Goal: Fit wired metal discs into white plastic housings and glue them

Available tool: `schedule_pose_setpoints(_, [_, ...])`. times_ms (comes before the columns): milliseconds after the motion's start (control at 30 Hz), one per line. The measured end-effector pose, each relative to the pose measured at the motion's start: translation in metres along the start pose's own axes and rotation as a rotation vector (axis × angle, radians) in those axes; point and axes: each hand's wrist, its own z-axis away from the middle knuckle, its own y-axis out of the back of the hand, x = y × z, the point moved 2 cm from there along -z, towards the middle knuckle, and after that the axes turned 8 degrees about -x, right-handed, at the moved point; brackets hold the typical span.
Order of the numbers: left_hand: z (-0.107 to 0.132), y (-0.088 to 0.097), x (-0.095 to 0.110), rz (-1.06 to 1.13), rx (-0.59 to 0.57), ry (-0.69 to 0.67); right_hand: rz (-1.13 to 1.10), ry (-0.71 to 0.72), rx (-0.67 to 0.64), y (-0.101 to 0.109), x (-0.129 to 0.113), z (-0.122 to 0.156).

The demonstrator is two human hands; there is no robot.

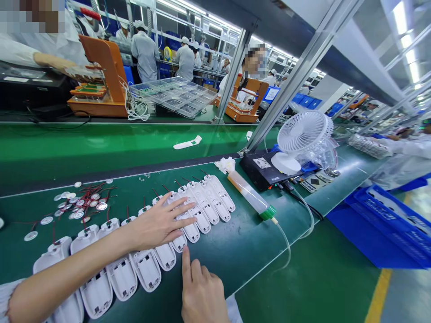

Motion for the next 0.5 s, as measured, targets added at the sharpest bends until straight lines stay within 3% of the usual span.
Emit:
schedule_pose_setpoints(233, [0.000, 0.002, 0.001, 0.016, -0.007, -0.002, -0.211, -0.063, -0.028, -0.002, -0.006, 0.019])
schedule_pose_setpoints(500, [0.000, 0.001, 0.001, 0.037, -0.033, -0.006, -0.195, -0.023, -0.071, -0.007, -0.021, 0.020])
